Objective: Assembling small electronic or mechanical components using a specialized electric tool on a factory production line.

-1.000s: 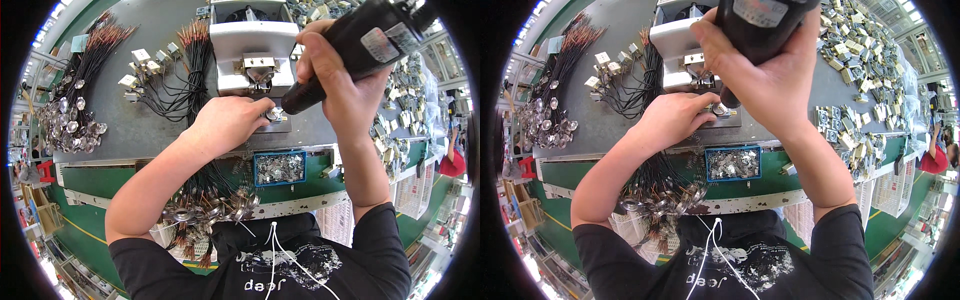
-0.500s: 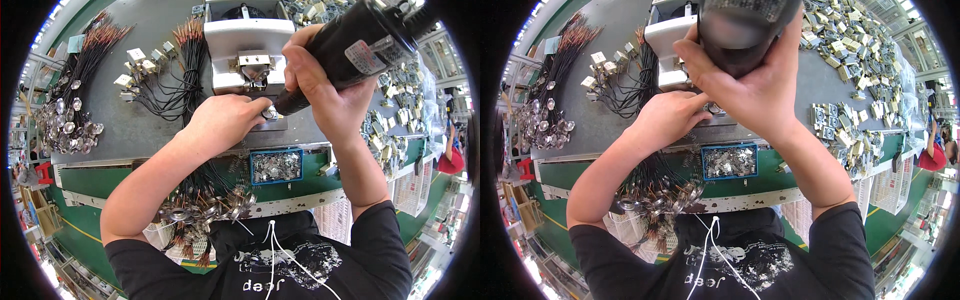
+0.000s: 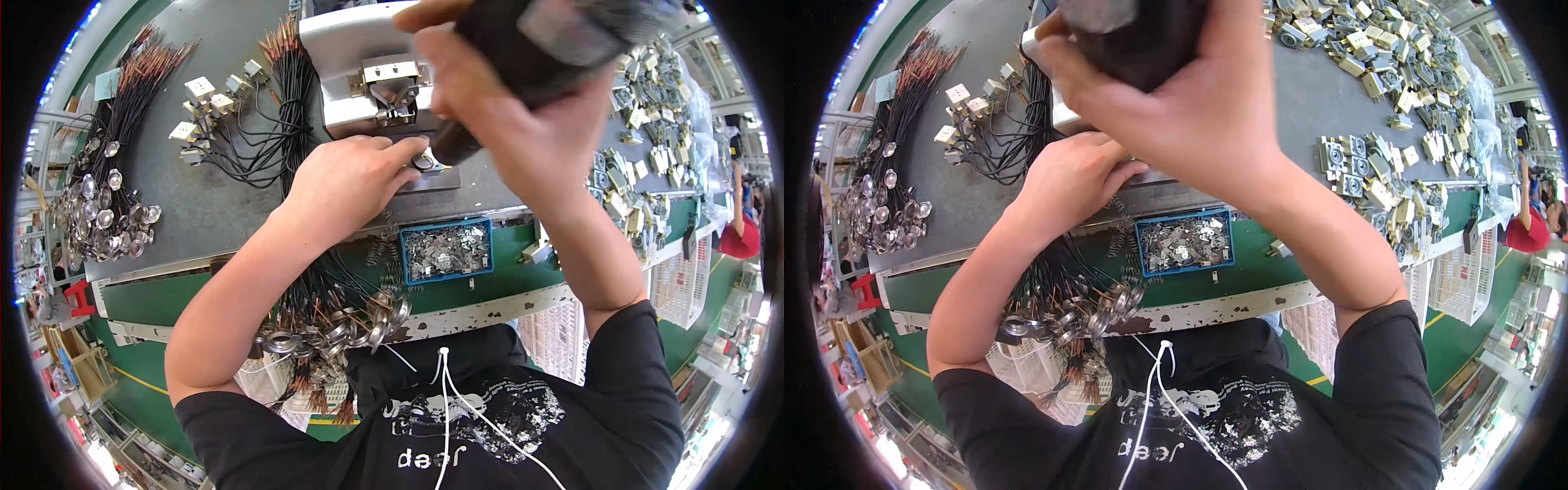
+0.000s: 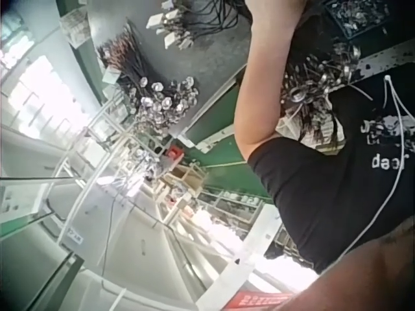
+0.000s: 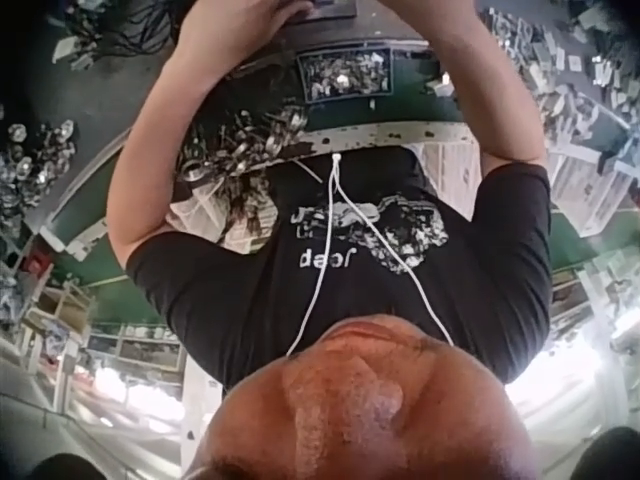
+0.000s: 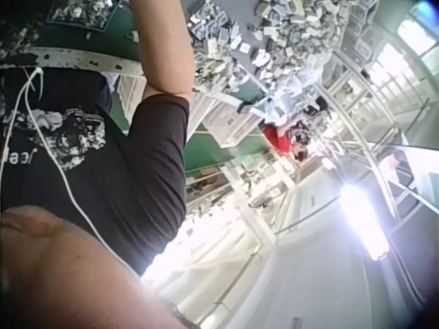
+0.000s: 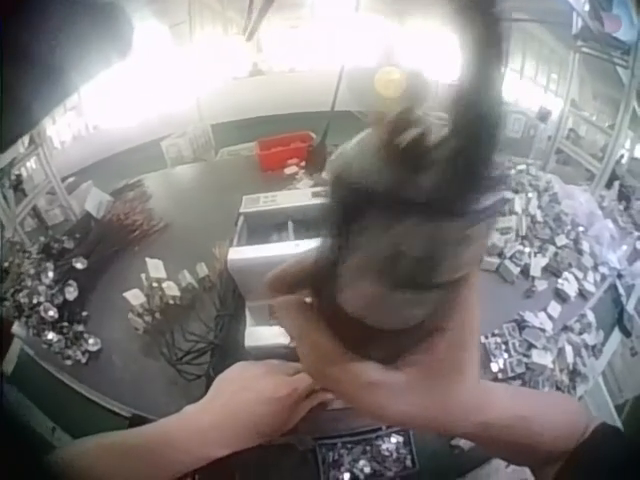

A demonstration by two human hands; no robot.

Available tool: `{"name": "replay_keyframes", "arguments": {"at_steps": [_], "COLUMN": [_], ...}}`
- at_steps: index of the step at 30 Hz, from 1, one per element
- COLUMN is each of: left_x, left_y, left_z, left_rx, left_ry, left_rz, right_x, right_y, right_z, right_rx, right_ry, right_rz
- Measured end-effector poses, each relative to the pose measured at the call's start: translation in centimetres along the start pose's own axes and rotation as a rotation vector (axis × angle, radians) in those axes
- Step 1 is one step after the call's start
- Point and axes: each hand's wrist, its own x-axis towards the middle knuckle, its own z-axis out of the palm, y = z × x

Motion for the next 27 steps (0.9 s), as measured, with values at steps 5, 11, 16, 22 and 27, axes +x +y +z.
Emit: {"name": "replay_keyframes", "arguments": {"at_steps": [5,11,16,22,27], "left_x": [0.6,-0.7,-0.5,-0.2,-0.6], "left_y": [3.8,5.1,5.3,5.6,5.0], "left_z": [-1.4,2.1,2.2,1.9,2.0], "left_rx": [0.137,0.028,0.013,-0.146,-0.225], "left_ry": [0.102,-0.376,-0.432,-0.435,-0.328], "left_rz": [0.221,0.449,0.468,0.313,0.284], "right_x": [0.0,0.0,2.0,3.0,2.3], "right_y": [-1.4,0.2,1.2,1.1,1.1], "right_z": [-3.5,-1.2,-1.3,1.1,2.0], "right_rx": [-0.083,-0.054,-0.226,0.043,0.052], "right_ry": [-0.051,0.289,0.477,0.366,0.306], "right_rz": [0.071,-0.103,-0.628,-0.461,-0.329]}}
